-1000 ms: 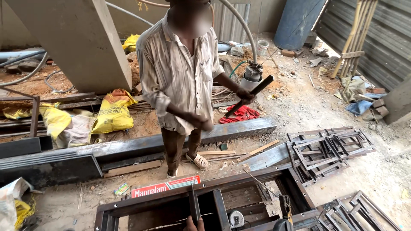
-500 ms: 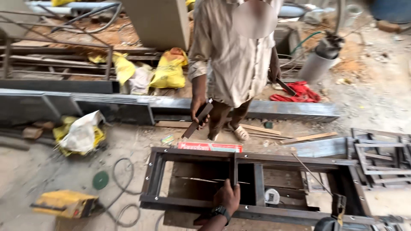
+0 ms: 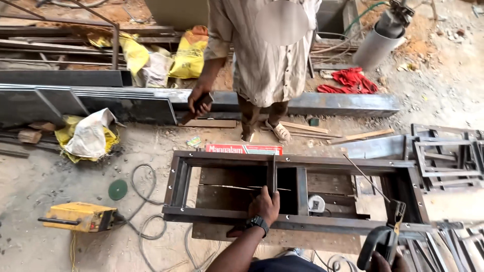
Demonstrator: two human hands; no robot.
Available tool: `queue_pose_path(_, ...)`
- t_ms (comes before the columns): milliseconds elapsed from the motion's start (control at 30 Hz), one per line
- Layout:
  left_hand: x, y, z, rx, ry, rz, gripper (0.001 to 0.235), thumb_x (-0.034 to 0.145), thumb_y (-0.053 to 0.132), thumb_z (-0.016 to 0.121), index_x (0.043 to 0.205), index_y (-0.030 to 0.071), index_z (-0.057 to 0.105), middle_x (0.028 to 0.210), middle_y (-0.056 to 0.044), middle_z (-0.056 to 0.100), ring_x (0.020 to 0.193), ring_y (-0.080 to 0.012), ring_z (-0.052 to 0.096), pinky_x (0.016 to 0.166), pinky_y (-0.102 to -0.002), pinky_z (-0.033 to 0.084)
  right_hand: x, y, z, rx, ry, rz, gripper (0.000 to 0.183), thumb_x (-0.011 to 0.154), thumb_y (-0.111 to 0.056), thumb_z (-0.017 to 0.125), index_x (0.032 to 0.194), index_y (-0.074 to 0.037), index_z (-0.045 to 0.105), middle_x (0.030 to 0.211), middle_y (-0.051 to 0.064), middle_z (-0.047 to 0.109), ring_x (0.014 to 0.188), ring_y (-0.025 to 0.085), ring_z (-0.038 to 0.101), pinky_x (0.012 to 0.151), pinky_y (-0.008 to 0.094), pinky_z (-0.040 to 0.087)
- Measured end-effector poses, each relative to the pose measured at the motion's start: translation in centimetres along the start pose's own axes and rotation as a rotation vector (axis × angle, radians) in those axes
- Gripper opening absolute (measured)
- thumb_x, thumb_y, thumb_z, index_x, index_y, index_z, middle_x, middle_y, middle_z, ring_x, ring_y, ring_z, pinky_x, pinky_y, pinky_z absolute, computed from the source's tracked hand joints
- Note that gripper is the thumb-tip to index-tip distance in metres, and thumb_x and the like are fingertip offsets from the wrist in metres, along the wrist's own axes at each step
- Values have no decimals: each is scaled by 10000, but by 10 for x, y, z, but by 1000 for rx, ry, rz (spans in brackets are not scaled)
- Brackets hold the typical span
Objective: The person welds metal bars onto rectangular steel window frames laid on the ground, holding an electrode holder to strike arcs that produce sparks. The person positions bars inside the frame, measures with a tape measure, and works while another worker stands nearby holding and handing over bars.
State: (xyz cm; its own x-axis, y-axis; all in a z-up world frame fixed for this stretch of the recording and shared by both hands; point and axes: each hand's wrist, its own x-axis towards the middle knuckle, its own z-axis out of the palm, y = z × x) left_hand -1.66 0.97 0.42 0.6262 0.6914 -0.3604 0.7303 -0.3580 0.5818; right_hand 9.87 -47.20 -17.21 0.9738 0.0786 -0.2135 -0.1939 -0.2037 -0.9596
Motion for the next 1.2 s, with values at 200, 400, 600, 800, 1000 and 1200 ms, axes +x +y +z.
queue_pose_path(200, 5, 2, 3, 4, -14, -34, 633, 982, 549, 451, 1421, 95, 492, 1141, -212, 712, 1037, -416, 689, 884, -538, 555, 18, -12, 16, -62, 9, -29, 392, 856, -59, 745, 1206, 88, 644, 856, 192, 718, 724, 234, 691, 654, 339, 540)
queue_pose_path(400, 1, 4, -4, 21, -41, -59, 652, 987, 554, 439, 1441, 88, 482, 1151, -201, 721, 1050, -407, 697, 897, -524, 564, -47, -154, 82, -98, -68, 183, 465, 865, -76, 709, 1282, 80, 576, 783, 186, 703, 633, 230, 667, 563, 332, 520)
queue_pose_path(600, 2, 4, -3, 7, -48, -63, 667, 980, 559, 446, 1445, 82, 480, 1156, -203, 719, 1059, -404, 699, 909, -520, 562, -74, -221, 126, -15, -176, 246, 525, 901, -154, 675, 1364, 73, 572, 795, 172, 642, 617, 215, 589, 526, 336, 454)
queue_pose_path(800, 3, 4, -3, 18, -71, -90, 674, 981, 564, 445, 1460, 91, 469, 1176, -202, 715, 1084, -400, 693, 940, -515, 553, -76, -272, 163, -228, -311, 195, 945, 702, -389, 782, 1465, 41, 428, 1051, 183, 662, 925, 301, 677, 819, 443, 550)
queue_pose_path(1000, 3, 4, -4, 22, -82, -84, 676, 987, 566, 450, 1469, 92, 467, 1215, -215, 697, 1111, -399, 682, 964, -517, 541, -84, -301, 190, -514, -410, 161, 1362, 457, -645, 899, 1487, 63, 358, 1070, 255, 661, 998, 384, 736, 917, 498, 609)
queue_pose_path(1200, 4, -3, 1, 13, -54, -53, 674, 984, 565, 462, 1452, 81, 481, 1193, -227, 703, 1091, -408, 691, 949, -520, 549, -94, -325, 202, -518, -400, 178, 1260, 504, -593, 892, 1449, 80, 399, 1000, 271, 703, 928, 374, 763, 842, 500, 633)
